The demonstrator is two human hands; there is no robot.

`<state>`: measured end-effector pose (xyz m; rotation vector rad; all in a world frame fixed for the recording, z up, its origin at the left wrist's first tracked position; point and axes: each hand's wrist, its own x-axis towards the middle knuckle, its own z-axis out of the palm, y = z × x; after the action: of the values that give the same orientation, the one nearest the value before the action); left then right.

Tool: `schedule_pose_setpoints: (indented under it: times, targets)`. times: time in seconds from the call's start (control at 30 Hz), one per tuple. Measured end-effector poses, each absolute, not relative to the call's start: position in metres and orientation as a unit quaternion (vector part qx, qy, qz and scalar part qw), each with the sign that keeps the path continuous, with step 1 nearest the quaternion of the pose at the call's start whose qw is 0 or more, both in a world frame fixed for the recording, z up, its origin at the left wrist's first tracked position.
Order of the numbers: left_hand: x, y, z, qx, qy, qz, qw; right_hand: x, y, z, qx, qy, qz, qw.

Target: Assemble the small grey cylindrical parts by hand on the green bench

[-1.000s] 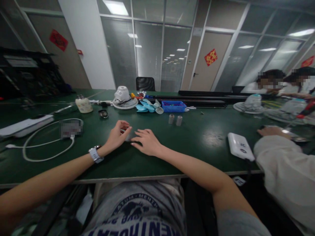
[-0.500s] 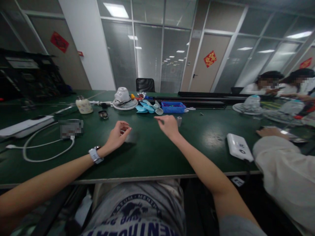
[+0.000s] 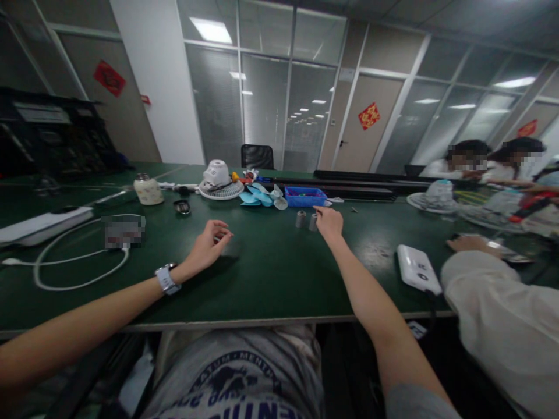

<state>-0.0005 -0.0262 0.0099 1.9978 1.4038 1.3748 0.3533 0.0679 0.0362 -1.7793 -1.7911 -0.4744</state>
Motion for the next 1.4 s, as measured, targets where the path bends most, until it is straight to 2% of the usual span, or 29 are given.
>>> schedule_pose_setpoints:
  times: [0.17, 0.4, 0.7, 0.9, 1.17, 1.4]
  targets:
    - [0.000, -0.028, 0.013, 0.702, 0.492, 0.485, 0.174, 0.349, 0.069, 0.036, -0.670, -0.675, -0.179, 0.253]
    - [0.000, -0.027, 0.010, 0.706, 0.491, 0.479, 0.175, 0.351, 0.070, 0.036, -0.673, -0.670, -0.184, 0.253]
    - [0.001, -0.030, 0.013, 0.704, 0.493, 0.478, 0.179, 0.350, 0.067, 0.041, -0.673, -0.693, -0.188, 0.181]
    - [0.000, -0.027, 0.010, 0.704, 0.494, 0.476, 0.183, 0.342, 0.075, 0.029, -0.624, -0.697, -0.248, 0.250]
    - [-0.001, -0.027, 0.009, 0.705, 0.499, 0.471, 0.179, 0.328, 0.100, 0.008, -0.628, -0.684, -0.202, 0.313]
    - [0.004, -0.036, 0.017, 0.742, 0.441, 0.481, 0.152, 0.281, 0.041, 0.021, -0.454, -0.796, -0.204, 0.344]
